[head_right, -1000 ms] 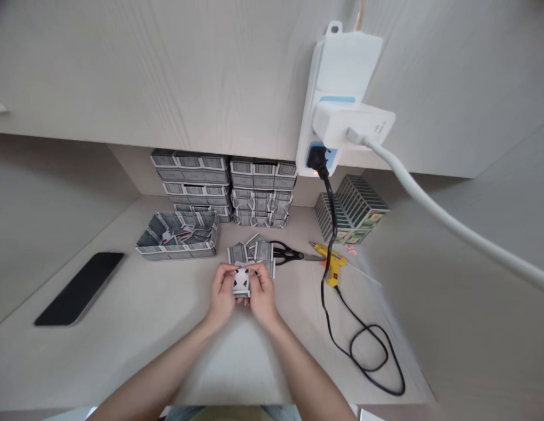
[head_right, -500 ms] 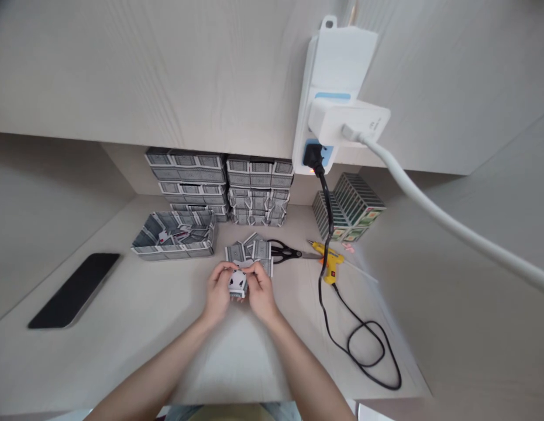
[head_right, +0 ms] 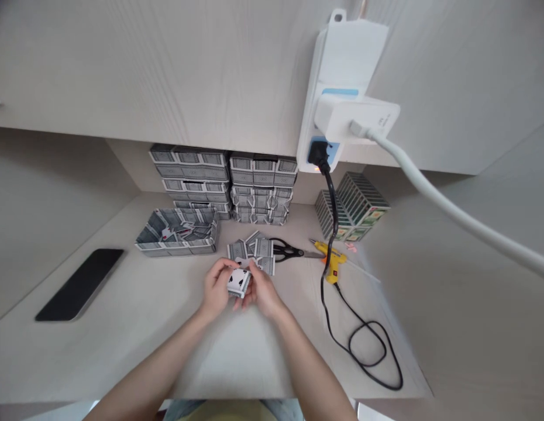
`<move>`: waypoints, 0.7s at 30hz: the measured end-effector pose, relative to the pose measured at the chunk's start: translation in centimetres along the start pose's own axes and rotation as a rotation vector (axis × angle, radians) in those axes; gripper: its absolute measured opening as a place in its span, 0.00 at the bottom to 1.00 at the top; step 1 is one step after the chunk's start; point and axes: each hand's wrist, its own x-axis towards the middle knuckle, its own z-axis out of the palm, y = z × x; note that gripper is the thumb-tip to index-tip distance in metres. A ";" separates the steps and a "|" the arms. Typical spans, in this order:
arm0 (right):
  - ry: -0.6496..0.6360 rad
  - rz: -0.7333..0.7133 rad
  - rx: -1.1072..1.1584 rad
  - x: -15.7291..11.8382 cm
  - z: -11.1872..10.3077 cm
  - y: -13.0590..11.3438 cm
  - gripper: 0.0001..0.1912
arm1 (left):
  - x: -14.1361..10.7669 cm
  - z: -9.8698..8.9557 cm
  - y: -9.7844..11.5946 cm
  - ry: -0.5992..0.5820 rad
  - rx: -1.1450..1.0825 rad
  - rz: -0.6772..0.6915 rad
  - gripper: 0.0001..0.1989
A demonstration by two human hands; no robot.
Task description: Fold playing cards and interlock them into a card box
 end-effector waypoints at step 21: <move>0.022 -0.190 -0.184 -0.4 -0.2 -0.1 0.20 | 1.6 -1.1 0.7 -0.049 0.193 0.190 0.09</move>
